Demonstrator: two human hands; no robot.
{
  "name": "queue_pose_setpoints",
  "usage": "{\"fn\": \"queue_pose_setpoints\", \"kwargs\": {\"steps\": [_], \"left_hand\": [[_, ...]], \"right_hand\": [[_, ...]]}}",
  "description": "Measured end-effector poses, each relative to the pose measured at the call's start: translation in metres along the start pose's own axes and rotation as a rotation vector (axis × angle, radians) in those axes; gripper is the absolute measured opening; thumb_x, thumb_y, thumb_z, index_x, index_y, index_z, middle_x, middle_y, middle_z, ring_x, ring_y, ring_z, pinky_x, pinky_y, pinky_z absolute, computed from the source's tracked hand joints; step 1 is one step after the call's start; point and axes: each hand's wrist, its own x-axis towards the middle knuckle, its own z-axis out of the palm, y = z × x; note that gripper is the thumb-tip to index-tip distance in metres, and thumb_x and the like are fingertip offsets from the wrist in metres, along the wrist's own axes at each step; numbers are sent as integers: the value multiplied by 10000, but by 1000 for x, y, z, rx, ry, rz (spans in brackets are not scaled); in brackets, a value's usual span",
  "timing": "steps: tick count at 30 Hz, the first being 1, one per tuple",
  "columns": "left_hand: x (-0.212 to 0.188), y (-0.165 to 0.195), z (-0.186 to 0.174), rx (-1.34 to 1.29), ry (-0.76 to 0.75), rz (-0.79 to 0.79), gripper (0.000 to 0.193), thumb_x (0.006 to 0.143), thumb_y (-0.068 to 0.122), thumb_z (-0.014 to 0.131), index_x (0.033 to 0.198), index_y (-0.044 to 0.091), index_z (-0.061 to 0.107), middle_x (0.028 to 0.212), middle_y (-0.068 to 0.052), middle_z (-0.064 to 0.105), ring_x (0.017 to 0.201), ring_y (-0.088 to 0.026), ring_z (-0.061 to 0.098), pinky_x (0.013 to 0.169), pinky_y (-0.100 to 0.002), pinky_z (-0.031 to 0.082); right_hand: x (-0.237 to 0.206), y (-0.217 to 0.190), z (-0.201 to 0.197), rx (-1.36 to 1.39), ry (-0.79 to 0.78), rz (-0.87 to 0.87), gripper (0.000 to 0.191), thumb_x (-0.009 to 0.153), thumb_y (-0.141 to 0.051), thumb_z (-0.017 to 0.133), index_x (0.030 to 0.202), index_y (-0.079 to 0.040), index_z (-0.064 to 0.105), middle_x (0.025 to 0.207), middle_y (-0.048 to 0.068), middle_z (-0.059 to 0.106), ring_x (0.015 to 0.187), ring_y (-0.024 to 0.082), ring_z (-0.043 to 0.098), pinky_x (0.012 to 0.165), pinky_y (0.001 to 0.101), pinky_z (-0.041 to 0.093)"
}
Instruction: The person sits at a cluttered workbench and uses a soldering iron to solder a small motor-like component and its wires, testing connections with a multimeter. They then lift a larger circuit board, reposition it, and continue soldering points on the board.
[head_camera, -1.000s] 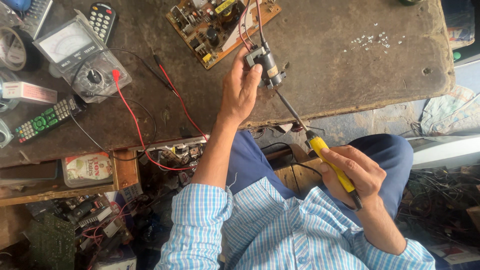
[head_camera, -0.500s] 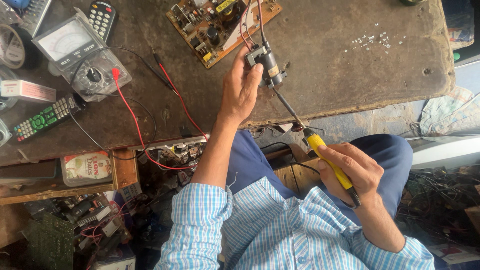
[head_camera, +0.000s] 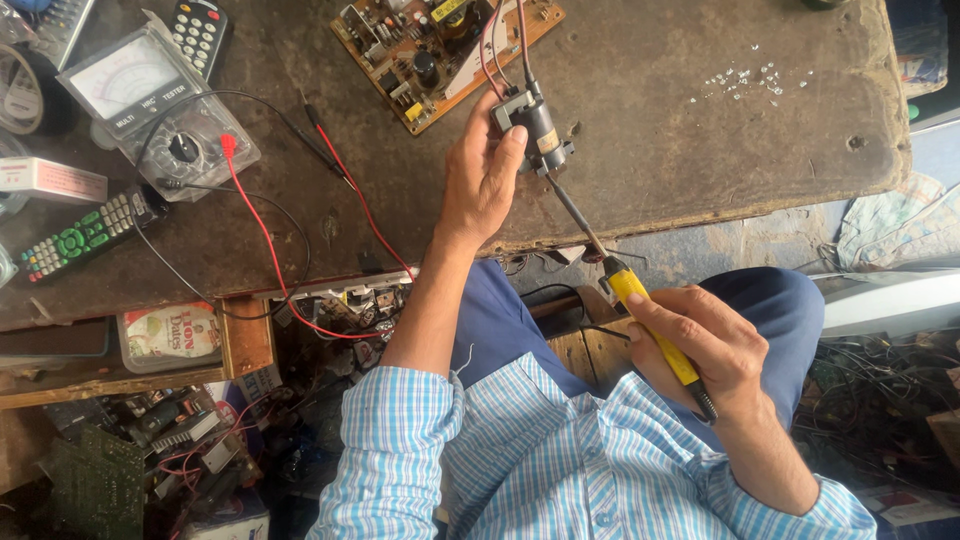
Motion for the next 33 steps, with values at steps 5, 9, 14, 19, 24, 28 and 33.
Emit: {"fn": "queue_pose_setpoints", "kwargs": {"steps": [5, 9, 14, 19, 24, 28, 33], "left_hand": [[-1, -2, -1, 1, 1, 36, 513, 1099, 268, 560, 1523, 2, 449, 1109, -78, 711, 1020, -134, 689, 912, -310, 567], [0, -3, -1, 1, -14, 8, 525, 1098, 297, 540, 1522, 4, 442, 1110, -84, 721, 1040, -138, 700, 917, -313, 569], [0, -2, -1, -5, -3, 12, 516, 1104, 300, 542, 1515, 2, 452, 1125, -89, 715, 1057, -138, 689, 933, -321, 563], [-1, -5, -2, 4, 0, 26, 502, 1109, 297, 546, 1510, 4, 469, 1092, -80, 705, 1014, -133, 670, 915, -320, 555], [-1, -7, -1, 19, 5, 9, 523, 1094, 301, 545, 1516, 5, 453, 1084, -77, 712, 1012, -134, 686, 905, -314, 563], [3, -2, 0, 13, 13, 12, 525, 1097, 302, 547, 1519, 6, 451, 1133, -91, 715, 1062, -143, 695, 938, -319, 568], [5, 4, 1, 4, 22, 61, 498, 1110, 284, 567, 1510, 4, 470, 1187, -88, 669, 1058, -136, 662, 931, -309, 562]], "right_hand": [[0, 0, 1, 0, -9, -3, 343, 774, 56, 769, 1109, -11, 734, 911, 130, 712, 759, 167, 706, 624, 273, 563], [-1, -1, 2, -10, -2, 3, 346, 775, 62, 766, 1110, -18, 735, 913, 125, 715, 758, 160, 702, 629, 273, 563], [0, -3, 1, -12, -2, 5, 341, 780, 64, 771, 1108, -23, 735, 914, 123, 713, 756, 157, 696, 629, 274, 557], [0, -3, 0, -16, -11, 4, 341, 781, 66, 770, 1109, -19, 735, 914, 123, 712, 752, 157, 693, 621, 272, 551], [-3, -1, -1, 1, -14, 7, 339, 778, 65, 771, 1106, -13, 735, 905, 122, 714, 726, 151, 687, 599, 266, 541], [3, -1, -5, 12, -10, 0, 325, 791, 66, 760, 1104, -13, 729, 911, 128, 715, 737, 154, 695, 611, 267, 549], [14, -7, -26, 17, -33, 65, 242, 851, 25, 749, 1090, 19, 712, 967, 150, 723, 806, 191, 720, 631, 266, 556]]}}
